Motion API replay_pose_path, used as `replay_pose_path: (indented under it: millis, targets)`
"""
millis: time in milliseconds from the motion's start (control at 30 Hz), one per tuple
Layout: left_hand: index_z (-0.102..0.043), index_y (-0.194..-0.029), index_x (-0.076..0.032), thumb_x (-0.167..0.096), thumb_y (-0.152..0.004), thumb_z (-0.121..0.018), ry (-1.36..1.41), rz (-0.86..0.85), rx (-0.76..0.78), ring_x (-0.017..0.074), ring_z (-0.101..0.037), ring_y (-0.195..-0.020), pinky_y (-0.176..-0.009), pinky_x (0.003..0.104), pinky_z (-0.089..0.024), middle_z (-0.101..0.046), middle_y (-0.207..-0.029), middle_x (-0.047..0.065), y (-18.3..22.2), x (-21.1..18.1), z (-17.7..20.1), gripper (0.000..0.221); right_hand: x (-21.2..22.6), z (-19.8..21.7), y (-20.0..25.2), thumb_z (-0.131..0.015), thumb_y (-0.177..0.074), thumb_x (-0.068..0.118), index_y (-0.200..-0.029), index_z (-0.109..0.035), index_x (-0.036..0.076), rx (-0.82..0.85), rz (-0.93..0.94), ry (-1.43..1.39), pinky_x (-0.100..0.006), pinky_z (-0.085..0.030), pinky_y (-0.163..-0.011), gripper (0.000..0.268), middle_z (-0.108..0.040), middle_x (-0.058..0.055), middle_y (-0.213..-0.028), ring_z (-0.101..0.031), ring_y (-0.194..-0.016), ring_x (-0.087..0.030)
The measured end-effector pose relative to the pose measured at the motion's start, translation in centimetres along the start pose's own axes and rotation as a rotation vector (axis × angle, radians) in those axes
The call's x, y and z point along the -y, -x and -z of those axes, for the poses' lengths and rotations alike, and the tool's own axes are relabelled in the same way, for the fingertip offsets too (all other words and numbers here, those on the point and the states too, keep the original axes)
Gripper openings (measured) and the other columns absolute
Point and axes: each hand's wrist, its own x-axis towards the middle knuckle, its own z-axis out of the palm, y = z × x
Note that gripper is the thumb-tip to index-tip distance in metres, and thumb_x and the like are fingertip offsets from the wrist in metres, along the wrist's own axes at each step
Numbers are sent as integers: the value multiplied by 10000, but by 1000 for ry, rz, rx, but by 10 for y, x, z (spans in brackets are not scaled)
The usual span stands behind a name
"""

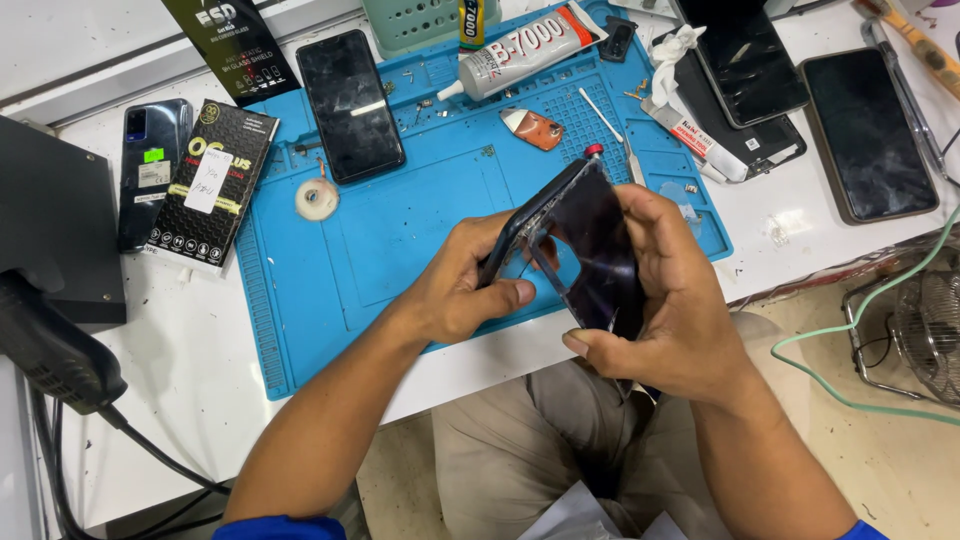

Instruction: Disassembling a smartphone by prying the back cover and removing internal screws

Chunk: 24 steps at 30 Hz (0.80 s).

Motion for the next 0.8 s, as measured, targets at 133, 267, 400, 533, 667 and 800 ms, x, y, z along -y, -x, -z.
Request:
replay_pose_path:
  millis: [133, 267, 400, 533, 667, 800]
  targets:
    - [-617, -1055, -75, -250, -854, -599, -15, 18, -5, 141, -498, -851, -773, 311, -402, -558, -947, -8, 1, 1, 0, 267, 0, 0, 0, -819, -706, 226, -1472, -297, -60, -1, 3, 2, -327, -468, -1086, 970, -505, -172, -1365, -535, -1284, -229]
    - [-626, -1022, -78, -269, -841, -591, -16, 20, -10, 116, -429, -753, -700, 293, -358, -520, -870, -32, -1, -2, 0, 266, -4, 0, 2, -815, -706, 200, -1487, -282, -67, -7, 20, 10, -337, -440, -1130, 983, -480, -189, -1411, -507, -1336, -248]
    - [-650, -1055, -77, -313, -858, -601, -14, 31, -9, 109, -468, -756, -710, 288, -383, -579, -910, -21, 0, 1, 1, 312, -4, 0, 1, -816, -703, 209, -1482, -288, -68, -8, 13, -14, -329, -432, -1120, 981, -479, -177, -1394, -499, -1316, -232]
    - [-652, -1046, -83, -339, -879, -585, -13, -4, -3, 134, -503, -804, -751, 303, -407, -574, -925, -14, -1, 1, 1, 312, 0, 0, -1, -803, -721, 238, -1480, -295, -68, 4, 20, -3, -327, -476, -1081, 963, -502, -174, -1371, -528, -1292, -233]
    - [-662, -1045, -92, -382, -887, -584, -34, -11, 2, 145, -509, -835, -786, 310, -410, -562, -929, -13, -1, 2, 3, 339, -5, 1, 0, -810, -716, 242, -1487, -287, -75, 3, 24, -26, -337, -439, -1130, 984, -475, -180, -1406, -504, -1335, -239]
    - [-659, -1052, -85, -303, -855, -590, 9, -6, 5, 159, -535, -887, -818, 320, -426, -577, -965, -5, 0, 3, 3, 302, -8, 0, 1, -814, -706, 252, -1493, -279, -76, -4, 17, -41, -345, -429, -1151, 1006, -464, -189, -1425, -485, -1365, -245]
